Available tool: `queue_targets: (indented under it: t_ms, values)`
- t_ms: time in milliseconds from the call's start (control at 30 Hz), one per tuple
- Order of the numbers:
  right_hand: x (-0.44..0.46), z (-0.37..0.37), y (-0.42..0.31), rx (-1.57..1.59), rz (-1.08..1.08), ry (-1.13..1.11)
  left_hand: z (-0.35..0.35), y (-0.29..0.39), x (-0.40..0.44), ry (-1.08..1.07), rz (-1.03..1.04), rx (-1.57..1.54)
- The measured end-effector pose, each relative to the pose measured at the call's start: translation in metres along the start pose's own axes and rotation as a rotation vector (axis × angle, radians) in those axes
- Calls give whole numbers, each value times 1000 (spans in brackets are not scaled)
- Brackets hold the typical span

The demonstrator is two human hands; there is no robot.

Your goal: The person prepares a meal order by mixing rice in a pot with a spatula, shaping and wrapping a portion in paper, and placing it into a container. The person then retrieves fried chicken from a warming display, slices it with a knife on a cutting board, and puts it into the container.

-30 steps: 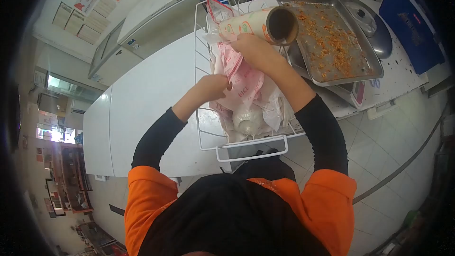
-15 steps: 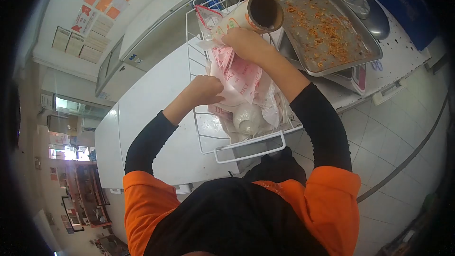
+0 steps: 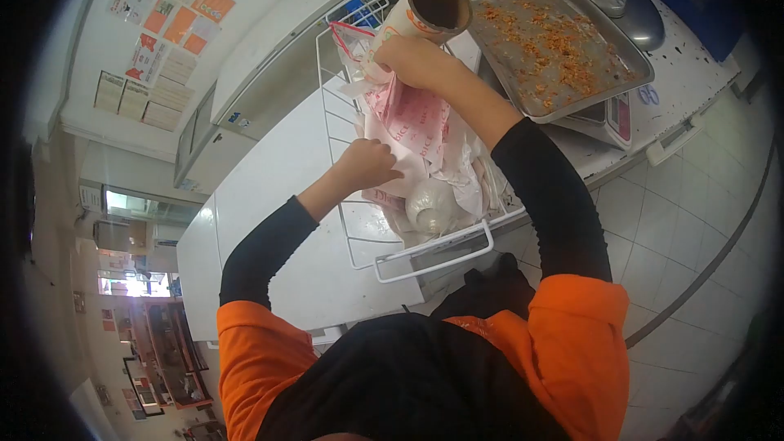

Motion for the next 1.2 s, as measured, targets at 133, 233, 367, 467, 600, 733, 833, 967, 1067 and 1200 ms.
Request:
queue_targets:
  t_ms: [133, 233, 367, 467, 600, 733, 833, 967, 1067, 1200]
  values:
    - [5, -4, 0, -22, -37, 19, 0, 8, 23, -39, -11, -79]
    - [5, -6, 3, -31, -50, 57, 1, 10, 31, -65, 12, -107]
    - [4, -9, 0, 7, -32, 45, 1, 11, 30, 43, -16, -235]
    - [5, -8, 1, 0, -75, 87, 5, 15, 32, 71, -17, -266]
    - [4, -6, 2, 4, -71, 83, 14, 7, 37, 73, -9, -469]
    - [1, -7, 2, 6, -63, 101, 26, -9, 43, 2, 41, -690]
    - [-2, -8, 4, 45, 10, 55, 38, -22, 42, -84, -68, -938]
    - [1, -6, 1, 9, -49, 79, 42, -34, 33, -48, -213, -1153]
    - [2, -5, 3, 3, -62, 82, 33, -35, 28, -84, -256, -1043]
    - [3, -5, 4, 3, -61, 89, 24, -38, 26, -16, -260, -1004]
Point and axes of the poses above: each hand's wrist, its own x-axis towards the middle knuckle, its own z-axis out of the palm, y = z × x, the point moved 9 cm from there along x, towards the middle knuckle, and after that the axes turned 5 degrees about -y, right-handed, at the moved point
